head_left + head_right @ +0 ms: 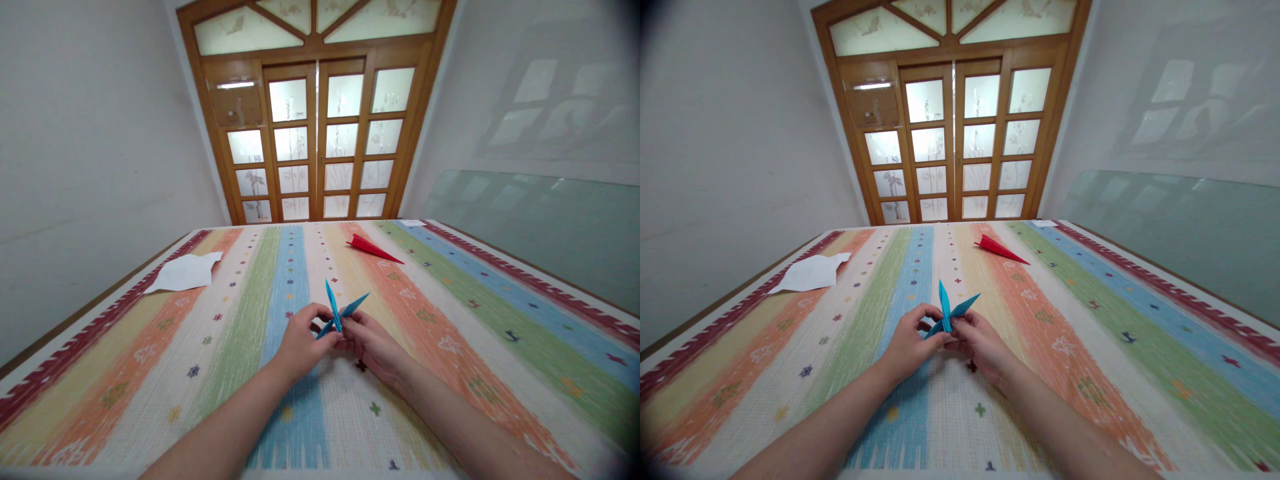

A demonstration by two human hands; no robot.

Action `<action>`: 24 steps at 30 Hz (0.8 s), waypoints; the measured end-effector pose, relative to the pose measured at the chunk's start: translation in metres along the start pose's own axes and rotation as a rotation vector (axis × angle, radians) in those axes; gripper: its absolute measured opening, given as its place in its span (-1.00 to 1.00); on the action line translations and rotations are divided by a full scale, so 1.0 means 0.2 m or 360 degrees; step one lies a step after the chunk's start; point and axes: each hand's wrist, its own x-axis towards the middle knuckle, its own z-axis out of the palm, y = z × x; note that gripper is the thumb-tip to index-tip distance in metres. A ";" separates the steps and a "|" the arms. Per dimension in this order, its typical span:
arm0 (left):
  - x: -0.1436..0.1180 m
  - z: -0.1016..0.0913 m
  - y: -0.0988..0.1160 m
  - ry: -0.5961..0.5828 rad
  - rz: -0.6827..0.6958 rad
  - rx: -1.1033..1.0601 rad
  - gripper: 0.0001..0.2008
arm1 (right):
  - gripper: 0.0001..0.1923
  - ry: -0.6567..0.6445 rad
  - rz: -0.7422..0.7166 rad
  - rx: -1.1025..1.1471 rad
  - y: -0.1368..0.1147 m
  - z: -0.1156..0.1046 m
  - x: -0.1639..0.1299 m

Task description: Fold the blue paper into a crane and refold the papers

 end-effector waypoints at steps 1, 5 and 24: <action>0.00 0.00 0.00 0.0006 -0.0001 -0.0001 -0.79 | -0.71 -0.0005 -0.0004 -0.0011 0.00 0.00 0.00; 0.00 0.00 0.00 0.0055 -0.0042 -0.0027 -0.81 | -0.68 -0.0048 -0.0036 -0.0069 -0.02 0.01 -0.01; 0.02 0.02 -0.09 -0.0021 -0.0271 -0.0519 -0.75 | -0.81 0.0058 -0.0358 -0.0371 0.00 -0.02 0.02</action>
